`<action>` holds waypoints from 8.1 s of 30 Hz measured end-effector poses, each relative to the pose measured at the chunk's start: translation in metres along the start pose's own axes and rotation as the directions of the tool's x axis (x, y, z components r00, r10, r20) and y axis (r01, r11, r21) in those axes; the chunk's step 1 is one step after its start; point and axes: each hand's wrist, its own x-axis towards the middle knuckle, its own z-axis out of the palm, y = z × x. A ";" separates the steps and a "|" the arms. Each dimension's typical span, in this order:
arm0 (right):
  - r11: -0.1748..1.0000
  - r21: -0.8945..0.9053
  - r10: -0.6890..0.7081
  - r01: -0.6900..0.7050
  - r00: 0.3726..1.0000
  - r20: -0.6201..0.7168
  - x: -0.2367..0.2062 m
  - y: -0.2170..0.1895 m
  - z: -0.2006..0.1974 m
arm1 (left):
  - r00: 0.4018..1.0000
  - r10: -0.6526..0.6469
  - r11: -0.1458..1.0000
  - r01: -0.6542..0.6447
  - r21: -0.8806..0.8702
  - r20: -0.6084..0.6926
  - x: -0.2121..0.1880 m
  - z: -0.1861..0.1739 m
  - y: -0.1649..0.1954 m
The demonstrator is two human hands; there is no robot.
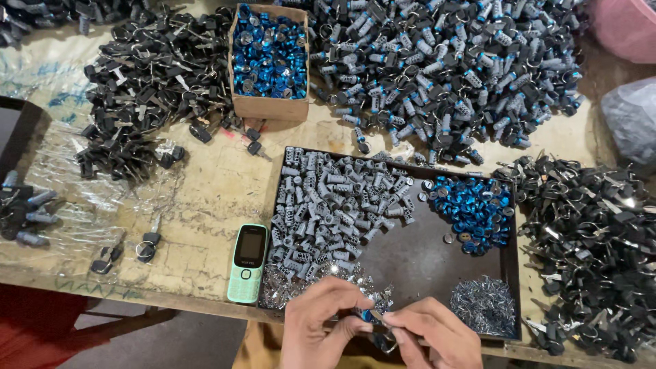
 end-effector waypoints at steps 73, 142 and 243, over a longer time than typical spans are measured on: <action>0.943 0.332 -0.046 0.001 0.991 0.127 -0.084 0.092 0.022 | 0.807 -0.304 0.794 0.508 -0.333 0.506 -0.052 0.008 -0.075; 0.706 0.673 0.147 -0.221 0.975 0.166 -0.035 0.069 -0.007 | 0.815 -0.460 0.630 0.580 -0.517 0.353 -0.021 0.042 -0.020; 0.992 -0.101 0.071 -0.079 0.994 -0.085 0.039 0.018 -0.026 | 0.768 -0.484 0.340 0.606 -0.719 0.419 -0.025 0.035 -0.039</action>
